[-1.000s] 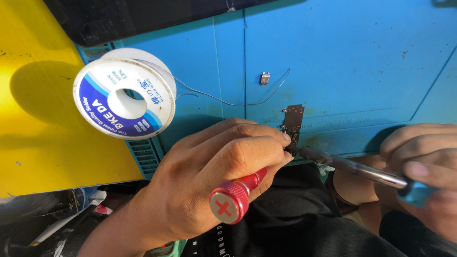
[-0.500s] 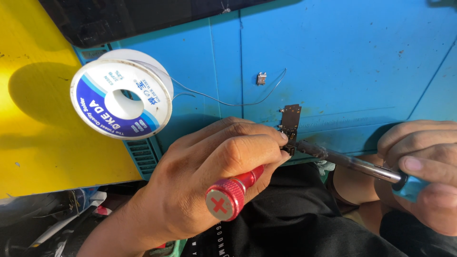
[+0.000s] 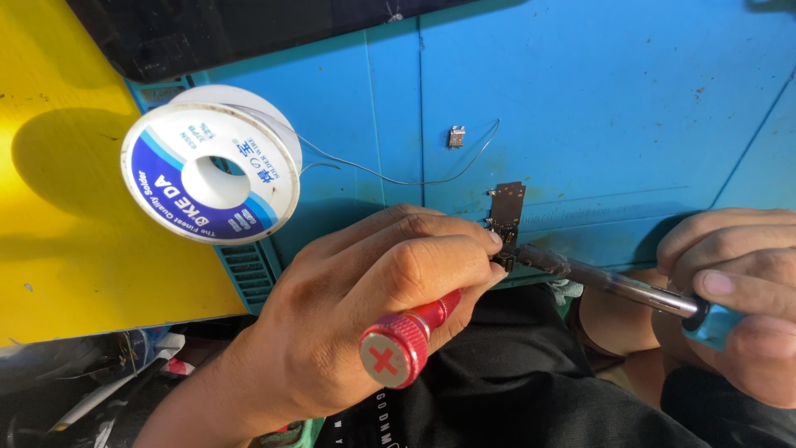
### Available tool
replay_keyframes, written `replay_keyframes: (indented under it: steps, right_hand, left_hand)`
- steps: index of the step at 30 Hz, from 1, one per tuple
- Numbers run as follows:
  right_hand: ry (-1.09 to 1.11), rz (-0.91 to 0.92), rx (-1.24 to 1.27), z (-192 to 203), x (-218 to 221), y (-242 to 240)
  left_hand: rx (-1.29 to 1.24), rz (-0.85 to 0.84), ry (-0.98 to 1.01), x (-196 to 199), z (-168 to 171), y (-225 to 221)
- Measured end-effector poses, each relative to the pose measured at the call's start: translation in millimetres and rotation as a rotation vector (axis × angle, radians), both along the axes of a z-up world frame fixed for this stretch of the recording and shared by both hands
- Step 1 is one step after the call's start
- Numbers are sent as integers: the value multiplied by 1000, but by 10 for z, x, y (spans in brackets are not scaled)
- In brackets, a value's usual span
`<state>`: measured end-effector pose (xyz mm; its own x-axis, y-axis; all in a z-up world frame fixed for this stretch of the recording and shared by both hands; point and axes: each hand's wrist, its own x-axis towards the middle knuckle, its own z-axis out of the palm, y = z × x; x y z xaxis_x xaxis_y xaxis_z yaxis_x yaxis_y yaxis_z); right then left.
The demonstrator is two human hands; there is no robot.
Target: Soldering a small component onto a mobile phone circuit board using a soldering iron and solder wire.
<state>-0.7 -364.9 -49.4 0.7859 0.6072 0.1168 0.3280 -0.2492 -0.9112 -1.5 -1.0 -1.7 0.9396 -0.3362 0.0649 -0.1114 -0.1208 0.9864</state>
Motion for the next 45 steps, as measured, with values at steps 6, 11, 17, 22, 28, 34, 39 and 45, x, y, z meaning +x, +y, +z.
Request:
replay_keyframes:
  steps: [6, 11, 17, 22, 28, 34, 39, 45]
  right_hand:
    - [39, 1, -11, 19, -6, -68]
    - [-40, -137, 93, -105, -79, 79]
    - [-64, -153, 121, -76, -73, 106]
    - [33, 33, -40, 42, 38, -53]
    - [44, 40, -56, 76, 42, -47]
    - [33, -11, -21, 33, -3, -37]
    - [57, 40, -48, 91, 57, -48]
    - [287, 247, -128, 21, 418, -312]
  left_hand:
    - [13, 4, -40, 23, 7, 2]
    - [12, 11, -54, 33, 4, -9]
    - [25, 21, -75, 34, 6, -11]
    - [8, 5, -25, 12, 1, -1]
    - [1, 7, -10, 13, 10, 0]
    - [0, 3, -9, 12, 11, 6]
    - [1, 5, -12, 11, 7, 1]
    - [29, 11, -18, 17, 18, -9]
